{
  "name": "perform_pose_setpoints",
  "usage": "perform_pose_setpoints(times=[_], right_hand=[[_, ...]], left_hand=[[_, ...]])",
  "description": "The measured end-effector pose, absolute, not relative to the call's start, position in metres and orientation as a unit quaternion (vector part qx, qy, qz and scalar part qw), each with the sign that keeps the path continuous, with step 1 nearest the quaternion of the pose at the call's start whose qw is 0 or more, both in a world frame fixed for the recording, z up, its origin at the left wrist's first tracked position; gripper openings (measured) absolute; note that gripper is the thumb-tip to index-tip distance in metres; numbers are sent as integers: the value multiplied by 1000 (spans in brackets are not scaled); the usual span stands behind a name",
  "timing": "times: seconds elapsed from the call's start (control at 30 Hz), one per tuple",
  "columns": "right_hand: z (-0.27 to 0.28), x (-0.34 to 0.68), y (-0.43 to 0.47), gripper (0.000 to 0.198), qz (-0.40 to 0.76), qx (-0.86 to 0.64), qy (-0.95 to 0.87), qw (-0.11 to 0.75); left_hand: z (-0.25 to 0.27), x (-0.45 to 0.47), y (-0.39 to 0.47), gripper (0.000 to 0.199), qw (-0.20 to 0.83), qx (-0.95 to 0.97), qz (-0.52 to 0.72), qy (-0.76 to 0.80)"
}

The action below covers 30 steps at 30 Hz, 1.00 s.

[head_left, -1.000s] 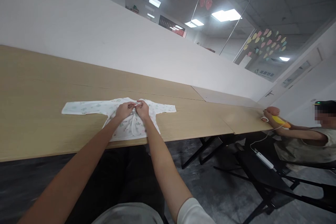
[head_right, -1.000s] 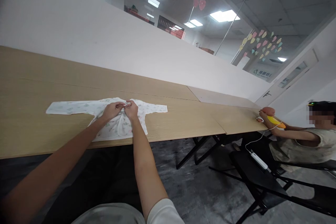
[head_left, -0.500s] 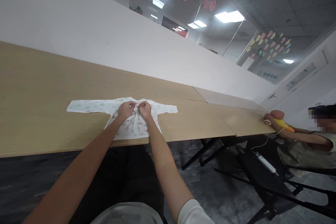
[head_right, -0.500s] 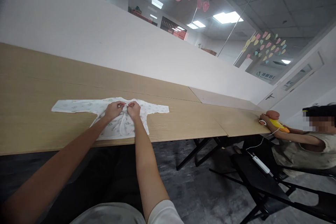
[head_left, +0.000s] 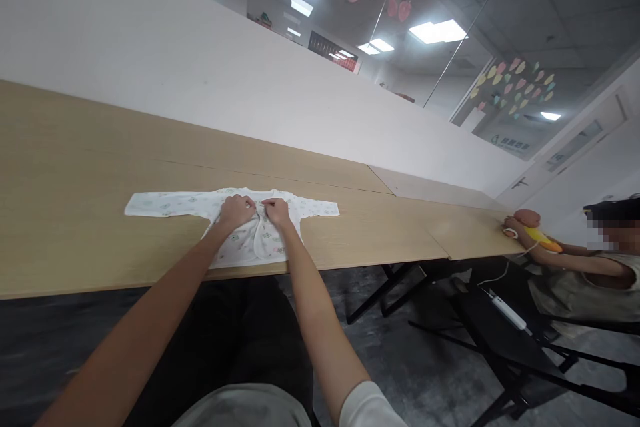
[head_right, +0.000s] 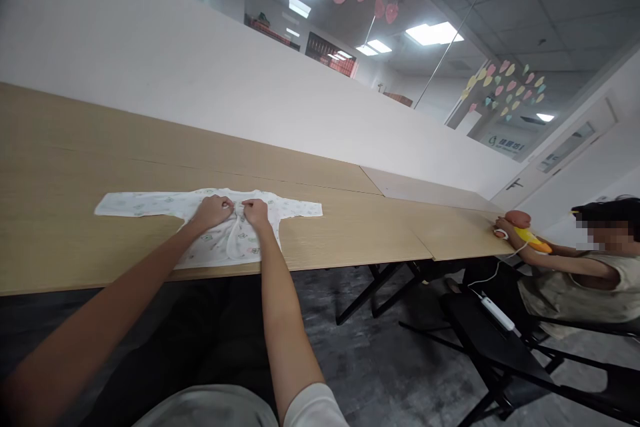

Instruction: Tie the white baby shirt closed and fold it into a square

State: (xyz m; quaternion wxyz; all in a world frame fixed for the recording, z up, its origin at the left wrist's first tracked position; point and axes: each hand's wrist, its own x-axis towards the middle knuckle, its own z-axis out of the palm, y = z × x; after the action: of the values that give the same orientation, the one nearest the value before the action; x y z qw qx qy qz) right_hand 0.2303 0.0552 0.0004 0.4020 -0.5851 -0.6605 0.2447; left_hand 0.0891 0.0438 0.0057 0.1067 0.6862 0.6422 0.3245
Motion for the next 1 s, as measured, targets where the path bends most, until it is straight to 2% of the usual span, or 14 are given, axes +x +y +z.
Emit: perform_pose_setpoints(times=[0.1, 0.23, 0.47, 0.6, 0.73, 1.0], right_hand=[[2, 232, 53, 31, 242, -568, -682, 392], [6, 229, 47, 32, 205, -559, -711, 373], [11, 229, 29, 23, 218, -551, -692, 413], [18, 236, 16, 16, 229, -539, -716, 381], [20, 239, 10, 21, 241, -541, -725, 352], [16, 242, 13, 35, 283, -541, -690, 388]], left_hand=[[5, 81, 46, 27, 74, 729, 278, 622], [2, 71, 47, 31, 96, 775, 258, 569], [-11, 65, 48, 36, 177, 770, 331, 516], [-15, 64, 49, 42, 184, 768, 363, 495], [-14, 65, 45, 39, 162, 778, 367, 484], [-8, 67, 40, 32, 172, 781, 358, 481]])
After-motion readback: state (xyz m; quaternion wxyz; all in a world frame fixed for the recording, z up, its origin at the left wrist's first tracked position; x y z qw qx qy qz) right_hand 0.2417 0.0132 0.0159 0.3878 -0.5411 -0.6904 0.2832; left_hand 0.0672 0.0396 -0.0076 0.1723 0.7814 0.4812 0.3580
